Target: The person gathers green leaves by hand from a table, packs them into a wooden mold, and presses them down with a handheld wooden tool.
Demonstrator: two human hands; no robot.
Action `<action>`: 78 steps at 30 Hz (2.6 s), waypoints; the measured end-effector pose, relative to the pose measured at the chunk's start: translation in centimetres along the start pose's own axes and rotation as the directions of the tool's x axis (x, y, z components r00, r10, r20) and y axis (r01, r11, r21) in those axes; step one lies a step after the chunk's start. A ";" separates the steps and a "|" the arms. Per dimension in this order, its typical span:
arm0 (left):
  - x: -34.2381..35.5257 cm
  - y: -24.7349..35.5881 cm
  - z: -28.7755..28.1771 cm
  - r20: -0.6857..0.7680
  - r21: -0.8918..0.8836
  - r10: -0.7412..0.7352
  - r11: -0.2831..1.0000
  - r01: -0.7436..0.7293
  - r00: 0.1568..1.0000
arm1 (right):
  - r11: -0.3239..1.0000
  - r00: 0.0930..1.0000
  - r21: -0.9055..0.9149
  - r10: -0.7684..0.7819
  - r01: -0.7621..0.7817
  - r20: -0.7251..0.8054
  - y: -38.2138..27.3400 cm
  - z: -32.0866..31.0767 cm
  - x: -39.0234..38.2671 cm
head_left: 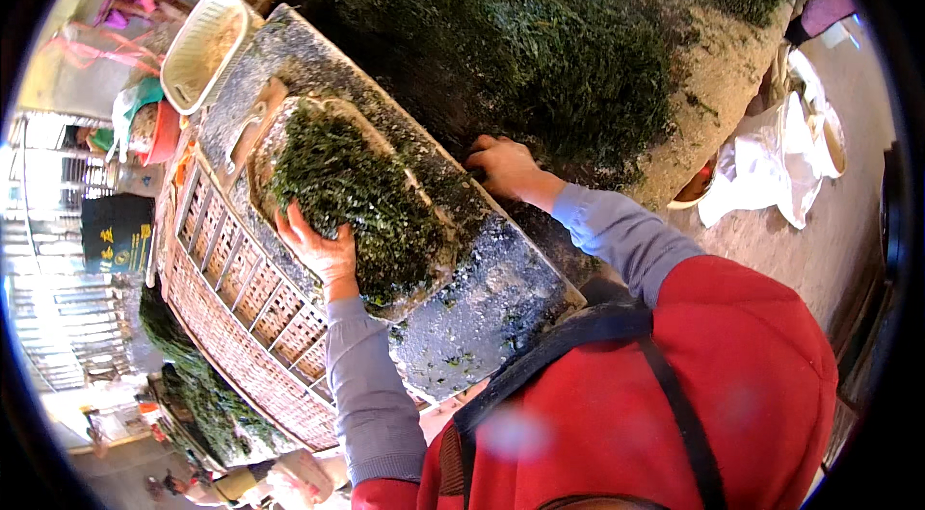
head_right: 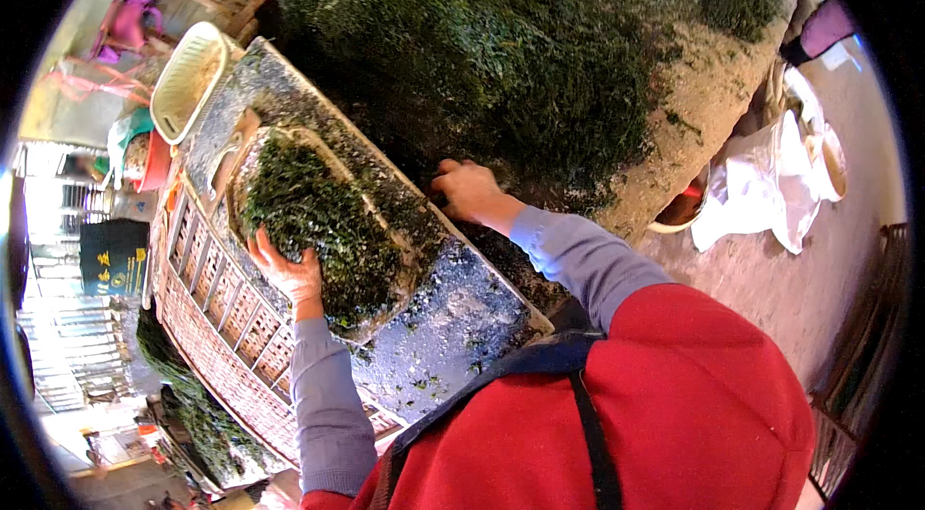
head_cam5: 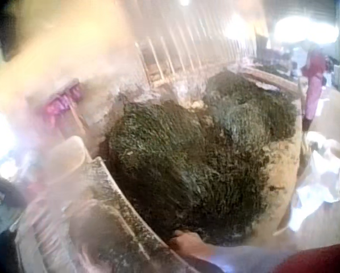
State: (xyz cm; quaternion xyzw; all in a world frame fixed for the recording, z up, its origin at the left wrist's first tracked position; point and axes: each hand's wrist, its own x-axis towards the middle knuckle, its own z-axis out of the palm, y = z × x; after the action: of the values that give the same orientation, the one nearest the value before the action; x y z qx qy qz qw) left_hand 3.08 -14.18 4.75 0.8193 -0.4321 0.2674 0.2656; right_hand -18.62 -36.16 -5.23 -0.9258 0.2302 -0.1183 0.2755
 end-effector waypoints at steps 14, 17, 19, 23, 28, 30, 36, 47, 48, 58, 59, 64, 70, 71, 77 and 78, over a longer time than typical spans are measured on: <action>9.2 0.9 -5.2 0.137 -0.682 -0.436 0.610 0.404 0.890 | 0.280 0.985 0.959 0.143 0.051 -0.094 -12.5 -8.5 -0.5; 11.8 -0.7 -5.7 0.357 -0.780 -0.474 0.323 0.536 0.805 | 0.529 0.992 0.843 0.015 0.100 -0.127 -18.2 -7.1 3.5; 12.1 -1.4 -5.7 0.489 -0.750 -0.401 0.261 0.608 0.775 | 0.791 0.989 0.606 0.006 0.085 -0.147 -21.7 -6.8 5.2; 11.1 -0.2 -4.3 0.599 -0.780 -0.220 0.060 0.624 0.770 | 0.723 0.985 0.677 -0.024 0.137 -0.173 -22.4 -2.3 8.8; 3.5 0.5 0.6 0.043 -0.075 -0.003 0.997 0.006 0.999 | 0.199 0.962 0.965 -0.244 0.172 -0.121 -20.4 -4.9 9.1; 3.7 0.9 -0.3 0.043 0.105 -0.046 0.994 0.041 0.998 | 0.285 0.945 0.951 -0.327 0.117 -0.018 -18.3 -6.9 6.6; 5.1 -1.6 1.7 0.078 -0.031 -0.031 0.999 0.034 0.996 | 0.972 0.900 0.200 -0.026 0.125 -0.436 -1.6 -3.6 -5.5; 3.8 -2.9 2.5 0.000 -0.091 0.009 0.996 -0.009 1.000 | 0.957 0.946 -0.071 -0.263 0.280 0.188 0.3 3.6 -2.4; 3.7 -3.4 2.5 -0.013 -0.096 0.030 0.995 -0.031 0.999 | 0.974 0.966 0.173 -0.181 0.149 0.187 0.6 3.6 -0.2; 4.1 -1.8 2.3 0.019 -0.053 -0.052 0.997 0.053 0.998 | 0.945 0.919 0.136 -0.245 0.298 -0.309 5.8 3.4 4.9; 4.2 -1.7 2.0 0.052 -0.011 -0.077 0.997 0.077 0.996 | 0.954 0.928 0.134 -0.216 0.267 -0.304 4.1 3.2 3.4; 4.2 -2.2 2.5 0.039 0.066 -0.058 0.996 0.056 0.998 | 0.989 0.957 0.127 -0.041 0.081 -0.288 -0.5 0.4 -2.8; 4.5 -1.6 1.1 0.189 0.071 -0.139 0.989 0.128 0.972 | -0.108 0.926 0.983 0.365 0.149 -0.100 0.9 3.1 -5.1; 4.5 -1.5 0.3 0.244 0.055 -0.163 0.986 0.155 0.956 | 0.027 0.922 0.998 0.381 0.056 -0.062 -0.1 1.6 -5.7; 4.4 -1.2 -5.9 0.345 -0.335 -0.009 0.933 0.132 0.939 | 0.067 0.933 0.932 0.028 0.355 -0.358 -7.0 -3.8 -5.7; 4.3 -0.7 -6.6 0.341 -0.308 -0.024 0.942 0.136 0.940 | -0.089 0.945 0.941 0.008 0.326 -0.326 -6.5 -2.6 -4.4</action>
State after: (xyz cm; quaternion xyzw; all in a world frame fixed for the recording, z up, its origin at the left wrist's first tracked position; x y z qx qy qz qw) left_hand 4.39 -11.90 12.17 0.8141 -0.4750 0.0389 0.3318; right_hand -21.05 -30.39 0.17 -0.4289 -0.0119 -0.3853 0.8170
